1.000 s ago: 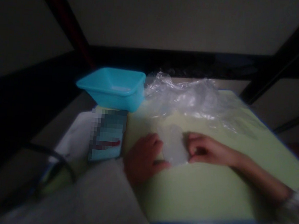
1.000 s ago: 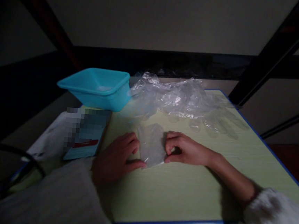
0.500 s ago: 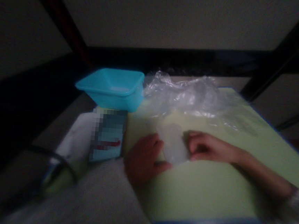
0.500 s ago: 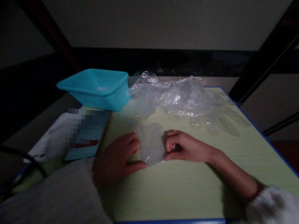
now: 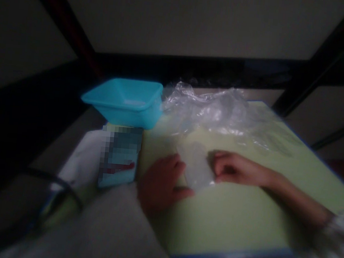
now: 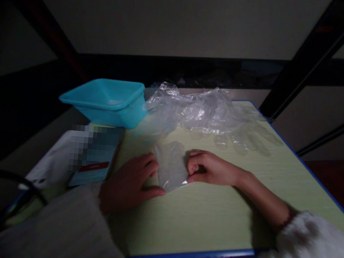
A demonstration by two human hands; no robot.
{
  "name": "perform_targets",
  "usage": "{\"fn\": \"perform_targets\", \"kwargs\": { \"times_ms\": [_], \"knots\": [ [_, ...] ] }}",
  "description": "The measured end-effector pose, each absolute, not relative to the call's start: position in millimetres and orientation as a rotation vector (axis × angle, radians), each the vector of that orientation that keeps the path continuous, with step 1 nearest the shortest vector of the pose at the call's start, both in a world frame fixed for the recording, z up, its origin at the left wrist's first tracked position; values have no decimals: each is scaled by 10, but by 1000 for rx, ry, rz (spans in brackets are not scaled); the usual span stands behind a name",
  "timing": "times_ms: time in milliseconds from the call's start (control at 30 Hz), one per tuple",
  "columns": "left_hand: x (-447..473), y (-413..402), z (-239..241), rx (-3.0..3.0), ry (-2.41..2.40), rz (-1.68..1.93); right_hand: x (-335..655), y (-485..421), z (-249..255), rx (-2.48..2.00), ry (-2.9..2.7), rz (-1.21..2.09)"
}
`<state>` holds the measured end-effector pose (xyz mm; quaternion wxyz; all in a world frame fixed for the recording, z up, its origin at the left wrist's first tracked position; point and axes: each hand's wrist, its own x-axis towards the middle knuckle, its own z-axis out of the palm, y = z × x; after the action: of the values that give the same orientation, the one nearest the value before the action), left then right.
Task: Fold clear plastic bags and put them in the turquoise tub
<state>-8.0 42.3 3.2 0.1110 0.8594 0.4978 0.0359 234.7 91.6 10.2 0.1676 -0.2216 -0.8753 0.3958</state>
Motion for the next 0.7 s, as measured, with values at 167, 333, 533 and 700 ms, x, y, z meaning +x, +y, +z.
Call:
{"fn": "perform_targets", "kwargs": {
  "times_ms": [167, 333, 533, 700],
  "knots": [
    [-97, 420, 37, 2538, 1440, 113, 2371, 929, 97, -641, -2471, 1172],
    [-88, 423, 52, 2542, 1430, 108, 2409, 850, 194, -543, -2542, 1034],
    [-51, 412, 90, 2503, 1446, 86, 2488, 717, 262, -383, -2790, 490],
    [-50, 423, 95, 2512, 1434, 81, 2487, 726, 201, -408, -2832, 385]
  ]
}}
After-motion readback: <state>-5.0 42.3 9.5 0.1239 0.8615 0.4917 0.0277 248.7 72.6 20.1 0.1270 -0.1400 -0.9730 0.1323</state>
